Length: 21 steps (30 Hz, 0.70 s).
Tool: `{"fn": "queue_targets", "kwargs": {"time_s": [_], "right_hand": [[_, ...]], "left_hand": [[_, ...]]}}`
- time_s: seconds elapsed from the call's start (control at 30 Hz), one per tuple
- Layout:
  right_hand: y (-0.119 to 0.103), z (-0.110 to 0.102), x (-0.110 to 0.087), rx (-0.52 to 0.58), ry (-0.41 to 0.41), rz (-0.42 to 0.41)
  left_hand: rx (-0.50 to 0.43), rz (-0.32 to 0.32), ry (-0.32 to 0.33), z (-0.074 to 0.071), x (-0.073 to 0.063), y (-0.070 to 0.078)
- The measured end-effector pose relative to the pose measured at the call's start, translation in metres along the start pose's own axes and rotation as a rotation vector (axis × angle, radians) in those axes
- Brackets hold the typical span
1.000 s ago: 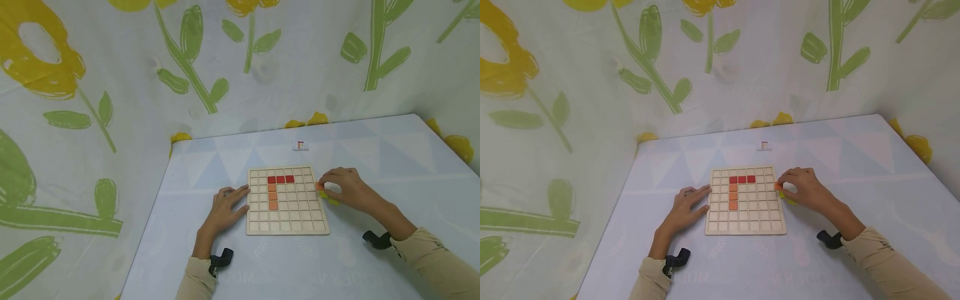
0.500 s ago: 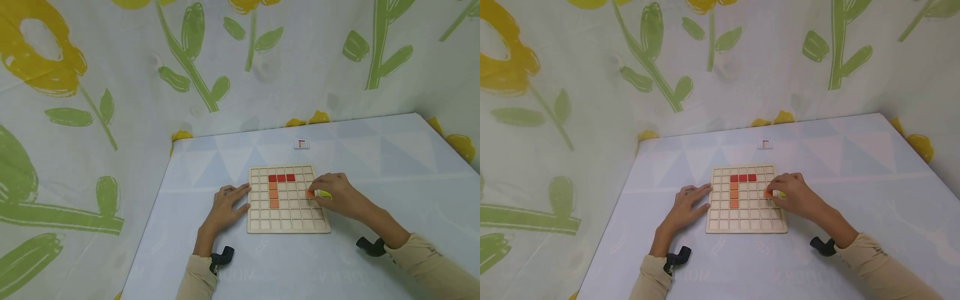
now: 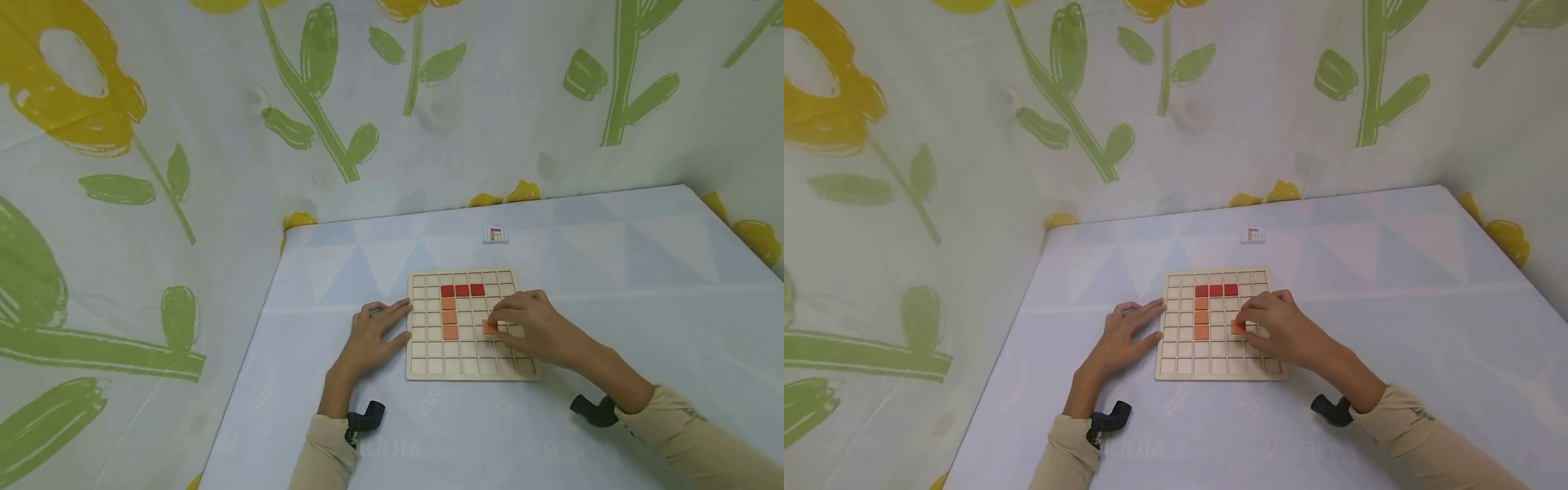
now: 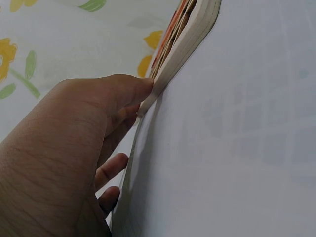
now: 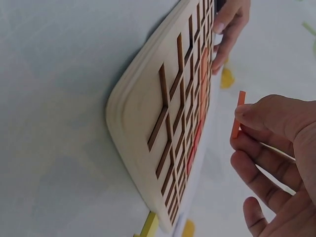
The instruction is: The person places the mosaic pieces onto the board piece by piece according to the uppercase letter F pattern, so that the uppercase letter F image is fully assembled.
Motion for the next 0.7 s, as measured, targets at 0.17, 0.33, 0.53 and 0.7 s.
{"fn": "queue_targets", "kwargs": {"time_s": [0.17,0.33,0.53,0.7], "right_hand": [[-0.005,0.005,0.004,0.009,-0.011,-0.014],[-0.012,0.009,0.007,0.017,0.007,-0.06],[-0.017,0.013,0.01,0.024,0.004,-0.07],[-0.018,0.015,0.013,0.016,-0.012,-0.053]], "left_hand": [[0.009,-0.004,-0.005,-0.001,0.001,-0.001],[0.011,0.0,-0.011,-0.002,0.0,0.0],[0.013,0.0,-0.013,-0.002,0.0,0.001],[0.009,-0.001,-0.011,-0.001,0.0,0.0]]}}
Point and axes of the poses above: each hand's wrist, its own x-axis towards the middle knuckle, its own z-axis out of the palm, y = z × x, the point moved 5 cm from there along x, towards the middle knuckle, and after that the axes turned 4 degrees about -y, right-handed, at the moved point
